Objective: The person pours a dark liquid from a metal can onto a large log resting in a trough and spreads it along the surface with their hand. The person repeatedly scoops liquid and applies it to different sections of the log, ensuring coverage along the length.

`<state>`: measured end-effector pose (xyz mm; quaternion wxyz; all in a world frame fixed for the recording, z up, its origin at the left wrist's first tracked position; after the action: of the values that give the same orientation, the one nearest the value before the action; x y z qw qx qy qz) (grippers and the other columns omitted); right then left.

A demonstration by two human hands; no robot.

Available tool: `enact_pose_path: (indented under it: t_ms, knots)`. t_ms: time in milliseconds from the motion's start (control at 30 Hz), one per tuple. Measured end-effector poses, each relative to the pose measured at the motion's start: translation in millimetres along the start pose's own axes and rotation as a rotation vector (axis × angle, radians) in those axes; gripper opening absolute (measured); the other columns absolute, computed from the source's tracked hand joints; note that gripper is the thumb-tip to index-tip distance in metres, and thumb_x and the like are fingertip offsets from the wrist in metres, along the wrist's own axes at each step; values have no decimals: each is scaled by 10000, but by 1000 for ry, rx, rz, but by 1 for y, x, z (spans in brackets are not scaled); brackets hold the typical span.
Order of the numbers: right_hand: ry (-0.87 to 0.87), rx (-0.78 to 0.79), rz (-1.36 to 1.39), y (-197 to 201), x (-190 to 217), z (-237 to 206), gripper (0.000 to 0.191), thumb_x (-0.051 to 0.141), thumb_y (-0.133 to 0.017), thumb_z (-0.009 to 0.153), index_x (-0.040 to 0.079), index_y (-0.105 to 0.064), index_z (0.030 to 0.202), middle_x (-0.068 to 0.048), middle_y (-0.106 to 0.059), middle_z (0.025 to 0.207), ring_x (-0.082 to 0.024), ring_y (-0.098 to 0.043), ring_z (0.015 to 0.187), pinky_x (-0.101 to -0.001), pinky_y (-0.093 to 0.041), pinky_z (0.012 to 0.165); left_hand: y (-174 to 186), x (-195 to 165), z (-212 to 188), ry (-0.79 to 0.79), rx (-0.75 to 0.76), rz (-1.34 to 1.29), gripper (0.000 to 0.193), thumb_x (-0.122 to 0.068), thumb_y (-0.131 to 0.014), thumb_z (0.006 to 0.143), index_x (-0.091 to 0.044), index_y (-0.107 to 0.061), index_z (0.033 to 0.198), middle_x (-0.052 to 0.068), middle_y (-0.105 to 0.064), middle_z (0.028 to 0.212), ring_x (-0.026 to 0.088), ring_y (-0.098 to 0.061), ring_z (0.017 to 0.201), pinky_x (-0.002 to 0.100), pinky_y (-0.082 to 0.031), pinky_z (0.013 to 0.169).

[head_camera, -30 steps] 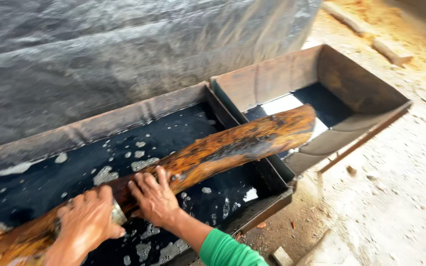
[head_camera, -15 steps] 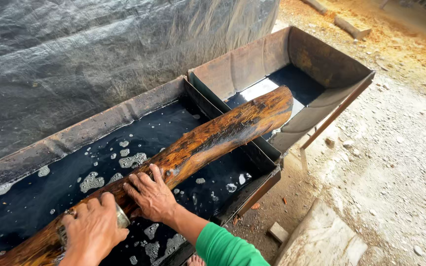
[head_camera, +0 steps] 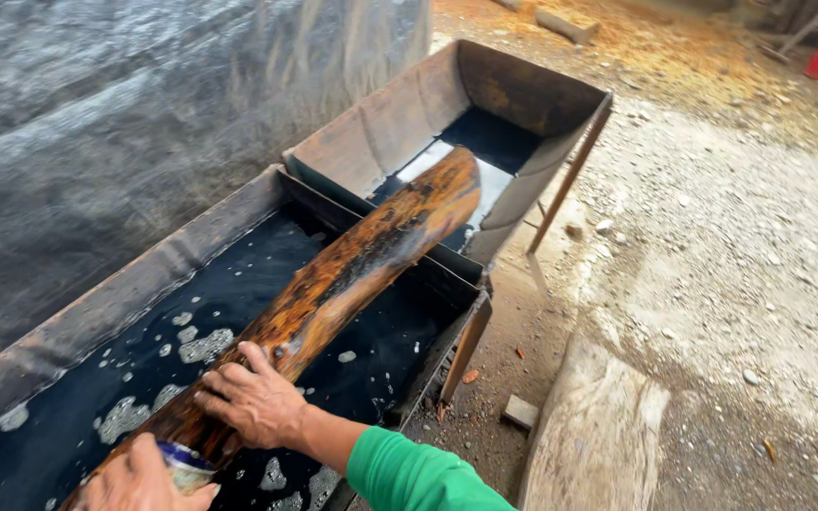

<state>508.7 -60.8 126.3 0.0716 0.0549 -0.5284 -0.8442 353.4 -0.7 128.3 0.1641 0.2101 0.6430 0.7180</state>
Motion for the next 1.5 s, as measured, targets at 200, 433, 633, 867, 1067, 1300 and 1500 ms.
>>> enact_pose_path:
  t_ms: [200, 433, 633, 867, 1067, 1300, 1500]
  knots:
    - [4, 19, 22, -29, -33, 6, 725, 468, -727, 778, 148, -607, 1417, -76, -572, 1445, -235, -497, 1340, -606, -239, 1279, -10, -10, 30, -120, -329, -357, 1144, -644, -879, 376, -64, -558, 1308, 218, -670, 1074, 392, -672, 1029, 547, -530, 997]
    - [77, 42, 80, -65, -103, 25, 849, 523, -751, 721, 70, -584, 1420, -135, -540, 1462, -269, -472, 1331, -611, -249, 1226, -20, -40, 74, -46, -272, -271, 983, -589, -815, 487, -102, -577, 1307, 194, -686, 1090, 366, -681, 1056, 517, -514, 1024]
    - [167, 34, 204, -67, -134, 19, 822, 467, -801, 733, 67, -571, 1413, -191, -502, 1530, -320, -455, 1411, -578, -267, 1230, -50, -56, 74, 29, -171, -230, 847, -541, -760, 583, -134, -594, 1307, 172, -700, 1103, 343, -689, 1078, 491, -501, 1047]
    - [122, 41, 296, -45, -166, 17, 1065, 557, -820, 659, 22, -481, 1516, -217, -452, 1565, -388, -358, 1498, -611, -160, 1271, -25, -100, 52, 97, -60, -208, 693, -486, -696, 694, -172, -613, 1306, 148, -717, 1118, 316, -699, 1105, 461, -486, 1074]
    - [6, 165, 196, -31, -190, 13, 1188, 668, -833, 581, 19, -432, 1492, -241, -409, 1549, -409, -300, 1490, -677, -97, 1214, -82, -102, 46, 128, 43, -210, 566, -439, -642, 790, -205, -630, 1306, 126, -731, 1132, 293, -707, 1127, 435, -473, 1097]
    - [-21, 252, 150, -39, -194, 8, 1244, 603, -889, 536, 114, -362, 1552, -212, -381, 1579, -405, -272, 1497, -605, -108, 1226, -81, -103, 51, 268, 547, -165, 779, -499, -707, 817, -264, -417, 1500, 120, -593, 1411, 335, -555, 1347, 562, -321, 1232]
    - [-27, 221, 206, -52, -193, 8, 1172, 556, -883, 620, 94, -345, 1554, -210, -373, 1584, -400, -264, 1500, -567, -123, 1231, -80, -92, 51, 176, 714, -384, 1370, -565, -983, 594, -130, -131, 1574, 230, -350, 1540, 419, -371, 1458, 546, -251, 1239]
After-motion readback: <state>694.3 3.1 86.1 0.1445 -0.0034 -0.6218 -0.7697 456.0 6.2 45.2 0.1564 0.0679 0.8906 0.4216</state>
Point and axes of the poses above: each hand's wrist, its own z-axis towards the middle knuckle, its own y-axis out of the back of the hand, x = y × z, the point moved 3 cm from there along z, towards the middle knuckle
